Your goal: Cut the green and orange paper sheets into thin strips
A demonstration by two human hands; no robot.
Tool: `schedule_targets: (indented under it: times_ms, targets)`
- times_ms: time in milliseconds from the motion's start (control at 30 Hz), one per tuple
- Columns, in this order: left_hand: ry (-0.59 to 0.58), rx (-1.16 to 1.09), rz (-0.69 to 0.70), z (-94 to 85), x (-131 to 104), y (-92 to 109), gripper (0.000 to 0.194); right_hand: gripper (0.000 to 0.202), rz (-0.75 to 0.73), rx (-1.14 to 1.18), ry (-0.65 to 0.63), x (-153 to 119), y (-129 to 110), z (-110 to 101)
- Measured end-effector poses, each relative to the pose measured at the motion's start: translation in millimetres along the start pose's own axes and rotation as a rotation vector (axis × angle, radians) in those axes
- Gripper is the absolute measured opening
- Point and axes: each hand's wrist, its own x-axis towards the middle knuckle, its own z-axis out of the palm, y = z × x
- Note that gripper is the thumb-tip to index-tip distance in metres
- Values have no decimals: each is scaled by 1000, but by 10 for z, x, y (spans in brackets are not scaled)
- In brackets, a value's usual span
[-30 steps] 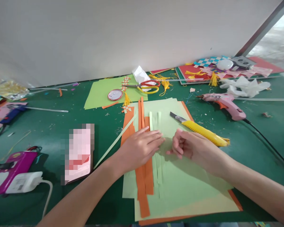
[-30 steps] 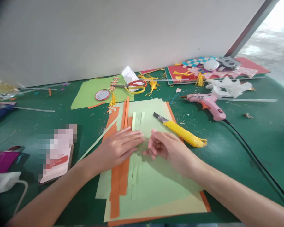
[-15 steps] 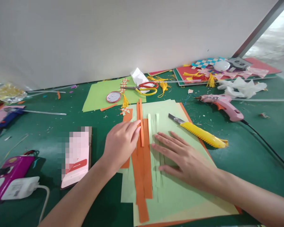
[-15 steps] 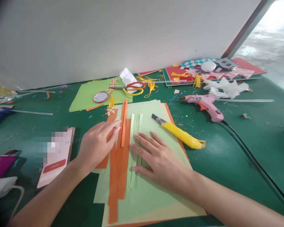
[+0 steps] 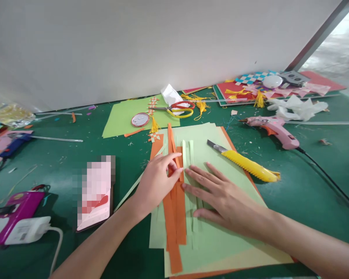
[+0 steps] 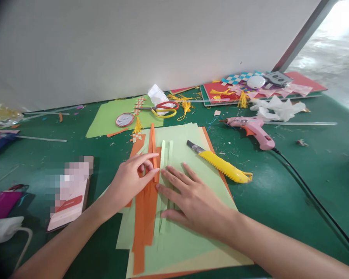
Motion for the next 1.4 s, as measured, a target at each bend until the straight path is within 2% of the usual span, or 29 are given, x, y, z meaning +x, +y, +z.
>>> schedule_targets:
  times_ms: [200, 333, 433, 533, 600, 633, 700, 767, 900, 1033, 1133, 1200, 1300, 1400]
  targets:
    - [-55, -134, -95, -16, -2, 75, 39, 53, 12, 34, 7, -3, -2, -1]
    - [59, -261, -174, -96, -4, 94, 38, 52, 16, 66, 6, -13, -7, 13]
    - [116, -405, -157, -146, 1, 93, 36, 50, 15, 114, 51, -20, -4, -1]
    - [-14, -587, -117, -118, -5, 117, 35, 42, 106, 253, 218, -12, 12, -78]
    - [-133, -659, -119, -63, -21, 151, 40, 35, 282, 450, 323, 7, 29, -154]
    - [-185, -684, -100, -33, -34, 169, 42, 33, 391, 578, 328, 19, 38, -191]
    - [-280, -716, -68, 17, -64, 204, 38, 35, 582, 839, 244, 46, 59, -246]
    - [-346, -719, -33, 44, -94, 233, 33, 38, 689, 1019, 122, 72, 80, -270]
    - [-403, -714, 14, 44, -137, 270, 30, 37, 742, 1126, 35, 101, 109, -276]
    - [-431, -686, 39, 37, -154, 274, 29, 35, 724, 1188, -19, 99, 116, -280]
    - [-403, -550, 124, 31, -159, 234, 26, 33, 699, 1163, -10, 95, 123, -261]
    - [-304, -353, 270, 28, -158, 187, 23, 30, 706, 1088, -23, 100, 127, -240]
    - [-125, -78, 569, 35, -149, 120, 14, 27, 731, 862, -18, 115, 128, -208]
    - [-105, 17, 677, 57, -131, 104, 15, 29, 679, 620, 32, 117, 115, -167]
